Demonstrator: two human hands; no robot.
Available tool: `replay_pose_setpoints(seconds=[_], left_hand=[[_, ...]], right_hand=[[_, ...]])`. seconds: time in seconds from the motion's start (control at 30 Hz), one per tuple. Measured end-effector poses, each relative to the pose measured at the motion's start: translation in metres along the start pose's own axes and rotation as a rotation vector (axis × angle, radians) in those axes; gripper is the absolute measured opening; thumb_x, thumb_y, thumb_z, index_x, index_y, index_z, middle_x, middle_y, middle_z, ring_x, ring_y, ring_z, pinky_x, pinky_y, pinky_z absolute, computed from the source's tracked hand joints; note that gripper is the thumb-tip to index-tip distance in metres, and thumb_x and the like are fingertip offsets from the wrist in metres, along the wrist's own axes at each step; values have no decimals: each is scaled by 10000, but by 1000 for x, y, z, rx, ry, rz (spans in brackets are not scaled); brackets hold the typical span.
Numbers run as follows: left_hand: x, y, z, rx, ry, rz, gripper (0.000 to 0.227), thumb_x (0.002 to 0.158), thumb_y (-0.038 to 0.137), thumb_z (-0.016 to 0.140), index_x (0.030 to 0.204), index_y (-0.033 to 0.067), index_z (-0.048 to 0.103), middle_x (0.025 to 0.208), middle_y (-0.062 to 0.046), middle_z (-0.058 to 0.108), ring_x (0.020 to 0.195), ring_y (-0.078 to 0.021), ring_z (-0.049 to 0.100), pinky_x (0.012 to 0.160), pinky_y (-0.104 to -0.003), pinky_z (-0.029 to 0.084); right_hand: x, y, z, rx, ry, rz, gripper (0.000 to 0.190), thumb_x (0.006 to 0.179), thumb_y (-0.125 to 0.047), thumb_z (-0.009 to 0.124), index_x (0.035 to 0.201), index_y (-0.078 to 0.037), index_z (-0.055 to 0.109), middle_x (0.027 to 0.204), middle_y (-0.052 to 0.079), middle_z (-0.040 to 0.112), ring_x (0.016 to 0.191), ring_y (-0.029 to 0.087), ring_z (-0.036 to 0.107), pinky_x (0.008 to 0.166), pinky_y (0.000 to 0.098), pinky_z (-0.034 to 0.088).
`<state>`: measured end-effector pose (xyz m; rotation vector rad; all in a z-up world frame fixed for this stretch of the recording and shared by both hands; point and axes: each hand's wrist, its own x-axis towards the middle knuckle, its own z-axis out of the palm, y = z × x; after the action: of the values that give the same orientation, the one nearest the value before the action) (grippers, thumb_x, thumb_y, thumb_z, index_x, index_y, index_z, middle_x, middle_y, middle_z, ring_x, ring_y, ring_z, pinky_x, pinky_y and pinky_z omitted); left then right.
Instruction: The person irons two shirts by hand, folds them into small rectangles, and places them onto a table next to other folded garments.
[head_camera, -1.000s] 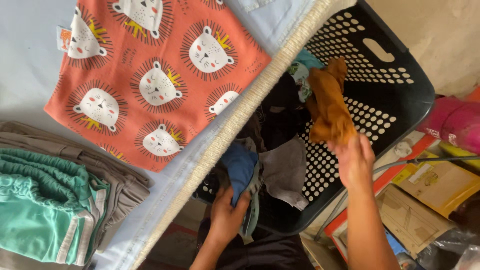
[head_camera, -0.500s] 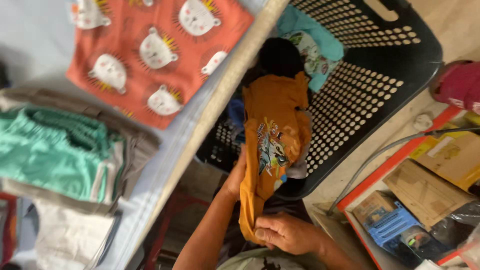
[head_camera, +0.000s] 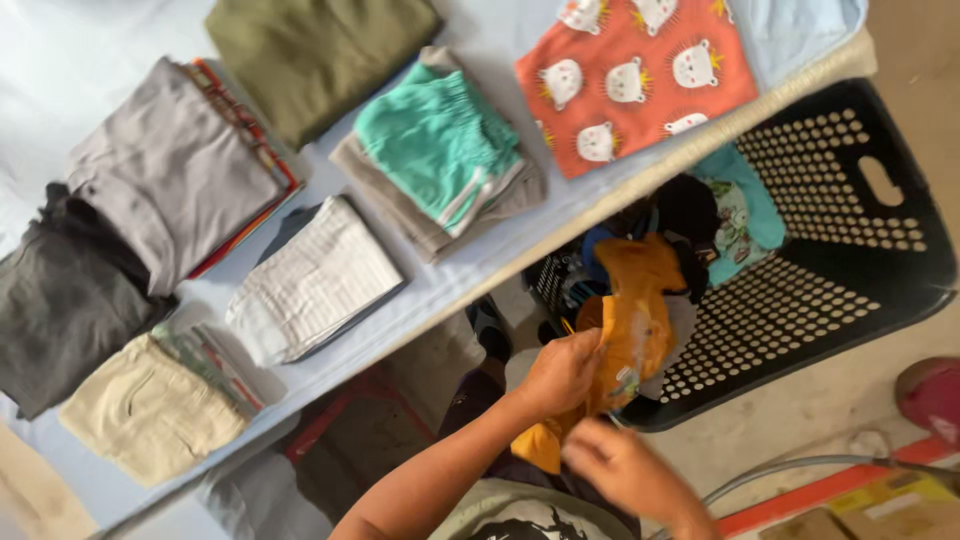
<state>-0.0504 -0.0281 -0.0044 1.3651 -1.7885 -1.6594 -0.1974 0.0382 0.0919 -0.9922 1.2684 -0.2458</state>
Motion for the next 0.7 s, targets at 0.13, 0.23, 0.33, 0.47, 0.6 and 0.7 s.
replay_pose_setpoints(seconds=[0.13,0.23,0.33,0.47,0.6,0.7], left_hand=[[-45,63,-43,-125,-160,183,368,1008,172,566,1369,113,605,1194,-185,712,1079,-374,699,916,-439,564],[-82,93,-74,-177,-364,281,379,1022,203,568,1394,131,592,1189,-151,716,1073,-335,709,927,-411,560],[-125,108,-100,-242,-426,428,345,1040,210,568,1371,121,605,1281,-126,708,1134,-314,698,954,-399,556],[-180,108,-128,-268,-409,431,369,1017,208,589,1374,123,628,1246,-108,729,1109,-293,726,955,-389,566],[-223,89,-157,-54,-95,369,334,987,210,629,1308,144,693,1098,-113,762,953,-318,743,838,-399,585],[-264,67,-178,89,315,303,333,944,147,626,1272,113,674,1082,-140,741,927,-332,732,798,-418,578]], right_hand=[[-16,-18,-48,-351,679,-186,414,886,-143,722,1274,-52,609,1153,135,686,1012,258,681,863,374,548],[-21,-53,-58,-711,665,-314,797,750,-144,781,1475,-8,479,1455,254,486,1296,404,504,1022,452,448],[-12,-79,-38,-758,491,-436,684,876,-24,567,1543,-19,418,1627,289,327,1462,424,381,1146,463,350],[30,-83,-8,-761,251,-782,488,899,-26,590,1386,-40,566,1574,300,415,1440,410,423,1151,441,365],[73,-73,18,-691,-109,-347,264,858,-36,664,1103,-102,734,1135,93,774,1021,234,747,922,351,569],[60,-79,23,-764,-24,-313,307,773,-52,774,1073,-83,722,952,105,770,837,243,755,791,350,586]])
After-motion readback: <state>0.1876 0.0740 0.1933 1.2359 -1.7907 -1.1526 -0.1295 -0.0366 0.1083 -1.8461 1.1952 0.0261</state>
